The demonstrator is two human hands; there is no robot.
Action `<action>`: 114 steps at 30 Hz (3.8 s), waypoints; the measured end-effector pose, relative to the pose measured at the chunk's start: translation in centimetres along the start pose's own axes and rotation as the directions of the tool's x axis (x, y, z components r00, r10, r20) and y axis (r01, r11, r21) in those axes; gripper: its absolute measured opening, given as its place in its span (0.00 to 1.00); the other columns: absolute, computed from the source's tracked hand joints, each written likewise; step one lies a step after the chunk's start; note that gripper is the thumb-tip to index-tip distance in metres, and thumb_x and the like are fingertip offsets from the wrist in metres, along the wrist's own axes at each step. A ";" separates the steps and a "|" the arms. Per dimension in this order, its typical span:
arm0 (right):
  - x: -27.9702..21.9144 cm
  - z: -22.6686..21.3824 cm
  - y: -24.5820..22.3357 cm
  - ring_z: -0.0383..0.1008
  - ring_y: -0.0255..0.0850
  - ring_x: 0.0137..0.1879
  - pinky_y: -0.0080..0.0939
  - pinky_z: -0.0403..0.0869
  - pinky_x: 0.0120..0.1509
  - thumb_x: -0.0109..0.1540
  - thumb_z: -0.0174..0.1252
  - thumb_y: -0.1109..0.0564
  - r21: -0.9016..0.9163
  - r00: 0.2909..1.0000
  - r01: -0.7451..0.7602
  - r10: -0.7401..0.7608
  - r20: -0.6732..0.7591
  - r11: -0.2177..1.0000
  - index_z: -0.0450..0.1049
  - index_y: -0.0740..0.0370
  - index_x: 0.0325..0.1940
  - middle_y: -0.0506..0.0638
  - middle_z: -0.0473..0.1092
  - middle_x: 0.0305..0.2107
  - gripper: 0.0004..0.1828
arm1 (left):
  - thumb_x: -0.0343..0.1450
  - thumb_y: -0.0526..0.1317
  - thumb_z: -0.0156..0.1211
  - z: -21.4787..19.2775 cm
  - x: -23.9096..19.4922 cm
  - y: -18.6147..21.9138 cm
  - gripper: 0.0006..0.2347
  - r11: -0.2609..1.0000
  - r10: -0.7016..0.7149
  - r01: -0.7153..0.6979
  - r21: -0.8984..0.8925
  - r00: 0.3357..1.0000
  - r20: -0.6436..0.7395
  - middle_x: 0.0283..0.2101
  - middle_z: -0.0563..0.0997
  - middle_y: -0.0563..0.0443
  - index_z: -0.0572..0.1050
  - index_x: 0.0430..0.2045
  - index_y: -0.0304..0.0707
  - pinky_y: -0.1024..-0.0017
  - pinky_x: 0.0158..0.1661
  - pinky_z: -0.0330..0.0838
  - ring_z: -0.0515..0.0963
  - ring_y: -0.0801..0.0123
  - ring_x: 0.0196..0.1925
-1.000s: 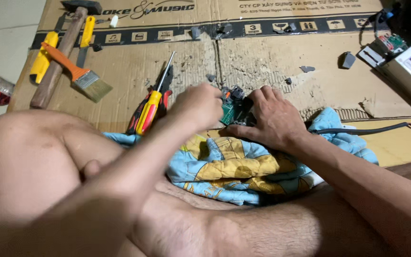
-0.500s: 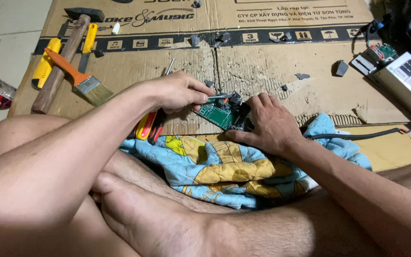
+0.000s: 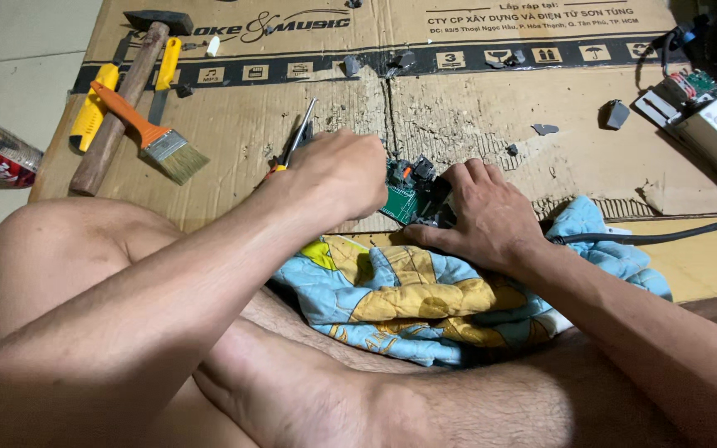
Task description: The person is repairing a small electronic device, likely a hard drive, using various tools. They use pliers to manipulate components and a screwdriver to adjust parts on the circuit board.
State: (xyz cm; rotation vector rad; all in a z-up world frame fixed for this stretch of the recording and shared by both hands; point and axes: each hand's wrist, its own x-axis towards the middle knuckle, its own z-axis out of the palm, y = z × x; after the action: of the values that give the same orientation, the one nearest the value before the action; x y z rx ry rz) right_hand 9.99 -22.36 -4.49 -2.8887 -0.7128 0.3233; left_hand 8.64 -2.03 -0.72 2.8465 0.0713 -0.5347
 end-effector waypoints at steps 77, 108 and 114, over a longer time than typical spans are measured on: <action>0.2 0.2 -0.4 0.69 0.51 0.61 0.56 0.75 0.60 0.48 0.58 0.15 -0.034 0.999 -0.027 0.026 -0.031 0.999 0.67 0.54 0.59 0.53 0.67 0.47 0.51 | 0.65 0.31 0.56 -2.0 -2.4 3.7 0.09 0.957 0.174 -0.153 0.248 0.983 -0.065 0.35 0.84 0.35 0.84 0.32 0.39 0.37 0.40 0.78 0.83 0.37 0.46; -0.7 -0.9 -1.6 0.68 0.58 0.62 0.57 0.72 0.62 0.52 0.59 0.19 0.041 0.999 -0.020 0.019 0.026 0.999 0.66 0.60 0.62 0.62 0.67 0.49 0.51 | 0.67 0.43 0.47 -2.2 -6.4 0.6 0.15 0.969 -0.082 0.056 -0.240 0.992 -0.096 0.44 0.85 0.48 0.84 0.35 0.62 0.49 0.53 0.75 0.80 0.45 0.55; 0.1 0.2 -0.3 0.69 0.54 0.60 0.54 0.73 0.60 0.50 0.57 0.14 -0.020 1.000 0.007 -0.006 0.027 1.000 0.65 0.55 0.62 0.58 0.66 0.48 0.53 | 0.67 0.34 0.55 -3.4 -5.5 1.7 0.08 0.989 0.072 -0.087 -0.121 0.989 -0.127 0.32 0.81 0.25 0.83 0.28 0.32 0.45 0.44 0.79 0.83 0.31 0.42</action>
State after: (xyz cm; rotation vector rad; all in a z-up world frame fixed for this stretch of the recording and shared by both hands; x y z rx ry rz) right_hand 9.87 -22.00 -4.63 -2.9060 -0.7338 0.3565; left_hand 4.91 -2.87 4.69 2.7428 0.0124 -0.3261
